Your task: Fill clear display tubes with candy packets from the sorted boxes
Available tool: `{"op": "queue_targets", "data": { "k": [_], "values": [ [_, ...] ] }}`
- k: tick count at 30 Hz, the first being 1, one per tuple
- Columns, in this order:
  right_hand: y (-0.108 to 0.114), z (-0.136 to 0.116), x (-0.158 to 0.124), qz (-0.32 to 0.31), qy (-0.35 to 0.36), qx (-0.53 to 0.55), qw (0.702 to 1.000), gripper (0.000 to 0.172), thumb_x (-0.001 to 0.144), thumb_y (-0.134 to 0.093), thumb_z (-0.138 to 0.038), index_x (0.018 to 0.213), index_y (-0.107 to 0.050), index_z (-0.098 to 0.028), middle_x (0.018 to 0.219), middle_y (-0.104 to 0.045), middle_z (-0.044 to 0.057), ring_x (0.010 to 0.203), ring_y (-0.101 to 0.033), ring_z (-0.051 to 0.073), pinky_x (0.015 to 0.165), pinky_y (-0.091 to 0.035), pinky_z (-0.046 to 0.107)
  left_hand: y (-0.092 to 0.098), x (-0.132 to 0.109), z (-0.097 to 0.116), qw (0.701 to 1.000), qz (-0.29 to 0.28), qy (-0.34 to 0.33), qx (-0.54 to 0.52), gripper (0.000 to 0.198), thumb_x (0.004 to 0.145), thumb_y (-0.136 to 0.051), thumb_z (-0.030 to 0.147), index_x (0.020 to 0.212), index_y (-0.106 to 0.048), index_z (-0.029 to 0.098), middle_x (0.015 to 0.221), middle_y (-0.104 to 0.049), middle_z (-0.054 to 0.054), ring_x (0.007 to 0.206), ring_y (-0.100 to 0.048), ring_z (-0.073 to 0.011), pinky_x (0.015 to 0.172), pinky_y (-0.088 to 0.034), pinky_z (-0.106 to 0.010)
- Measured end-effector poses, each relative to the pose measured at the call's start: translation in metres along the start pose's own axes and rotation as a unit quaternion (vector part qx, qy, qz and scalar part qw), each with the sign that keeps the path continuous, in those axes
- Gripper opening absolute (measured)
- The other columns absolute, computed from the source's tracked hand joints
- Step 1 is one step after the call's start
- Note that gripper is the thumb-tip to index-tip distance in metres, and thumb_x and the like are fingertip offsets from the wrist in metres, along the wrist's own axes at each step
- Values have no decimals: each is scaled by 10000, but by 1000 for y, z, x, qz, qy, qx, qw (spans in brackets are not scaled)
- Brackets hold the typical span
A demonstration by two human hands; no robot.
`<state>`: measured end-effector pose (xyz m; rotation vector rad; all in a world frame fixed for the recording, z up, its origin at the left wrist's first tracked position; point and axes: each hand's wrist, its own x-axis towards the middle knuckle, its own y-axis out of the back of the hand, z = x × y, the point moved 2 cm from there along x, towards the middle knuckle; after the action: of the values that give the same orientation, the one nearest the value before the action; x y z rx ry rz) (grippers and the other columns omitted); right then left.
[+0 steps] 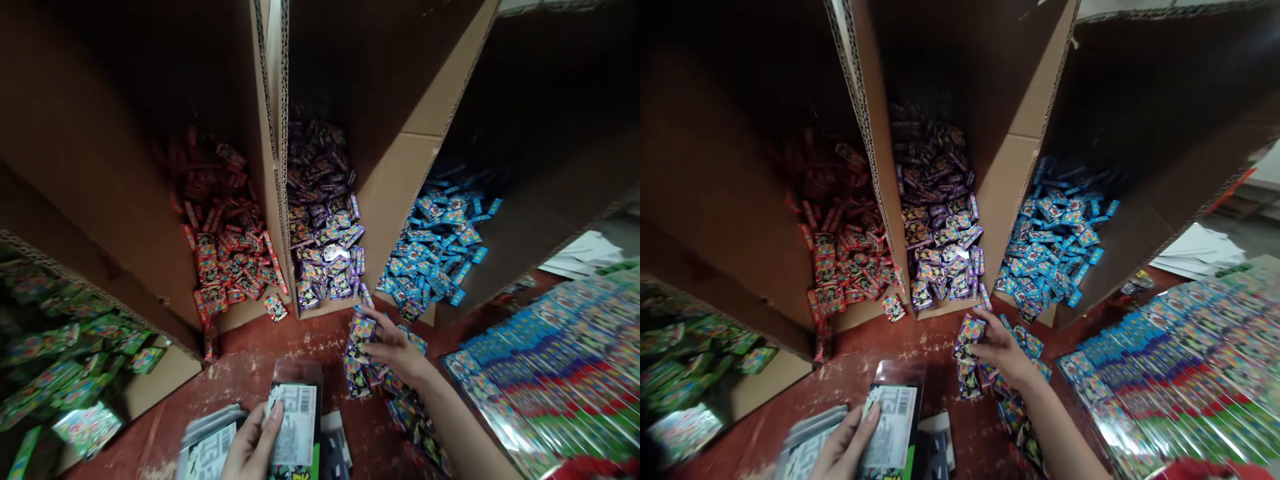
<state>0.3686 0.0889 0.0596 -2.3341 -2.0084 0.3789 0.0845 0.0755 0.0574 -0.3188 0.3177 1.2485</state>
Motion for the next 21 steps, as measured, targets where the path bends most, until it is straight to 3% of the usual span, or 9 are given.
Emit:
{"op": "queue_targets", "data": {
  "k": [3,5,9,12,14,17,19,21],
  "values": [
    [-17,-1,-12,50,8,87,995,285,582,-795,-242,823,-645,-213,743,-645,-26,631,-587,119,570,-457,225,-7,0,-3,999,-32,-16,-21,367,729,-626,515,885,-652,184,752,-697,-11,665,-600,-183,629,-473,-246],
    [-32,-2,-10,92,29,133,986,208,567,-807,-233,667,-629,-194,662,-627,-41,595,-566,100,572,-444,213,-10,-1,-4,999,-34,-24,-29,338,736,-632,491,855,-649,175,690,-676,-1,609,-576,-164,592,-456,-235],
    [-73,3,-3,82,68,170,980,261,679,-733,-299,924,-647,-273,857,-652,-20,750,-600,131,673,-479,247,-14,-7,-4,999,-14,-26,-38,294,743,-639,462,787,-649,172,628,-641,10,587,-556,-146,561,-433,-214],
    [-91,3,-6,26,138,27,990,240,733,-681,-312,961,-666,-238,982,-611,35,874,-587,166,759,-483,281,-14,-14,-3,997,-25,-18,-72,309,770,-609,467,868,-647,177,702,-668,-13,611,-580,-156,576,-446,-229],
    [-88,-3,-11,-31,171,-96,980,156,719,-696,-282,856,-685,-209,934,-596,42,825,-580,161,725,-486,273,-13,-18,-3,996,-31,-18,-83,313,784,-597,458,921,-640,179,778,-684,-33,657,-603,-167,598,-455,-238],
    [-65,-18,-18,-140,146,-216,955,351,735,-680,-249,1080,-616,-251,907,-610,28,694,-557,130,615,-484,254,-11,-21,-3,996,-50,-28,-65,294,810,-581,419,978,-626,181,886,-686,-51,739,-619,-180,642,-460,-244],
    [-48,-30,-20,-204,114,-266,935,433,768,-643,-237,1189,-555,-286,968,-634,32,739,-582,143,652,-497,274,-11,-21,-4,997,-55,-35,-43,288,827,-565,400,1011,-614,184,953,-676,-59,793,-618,-186,665,-459,-244],
    [-41,-38,-19,-213,101,-274,932,328,787,-623,-237,1111,-616,-287,1001,-655,32,850,-611,175,742,-503,304,-11,-19,-4,998,-47,-39,-27,284,836,-555,394,1020,-608,185,953,-676,-56,811,-613,-184,669,-453,-238]
  ]
}}
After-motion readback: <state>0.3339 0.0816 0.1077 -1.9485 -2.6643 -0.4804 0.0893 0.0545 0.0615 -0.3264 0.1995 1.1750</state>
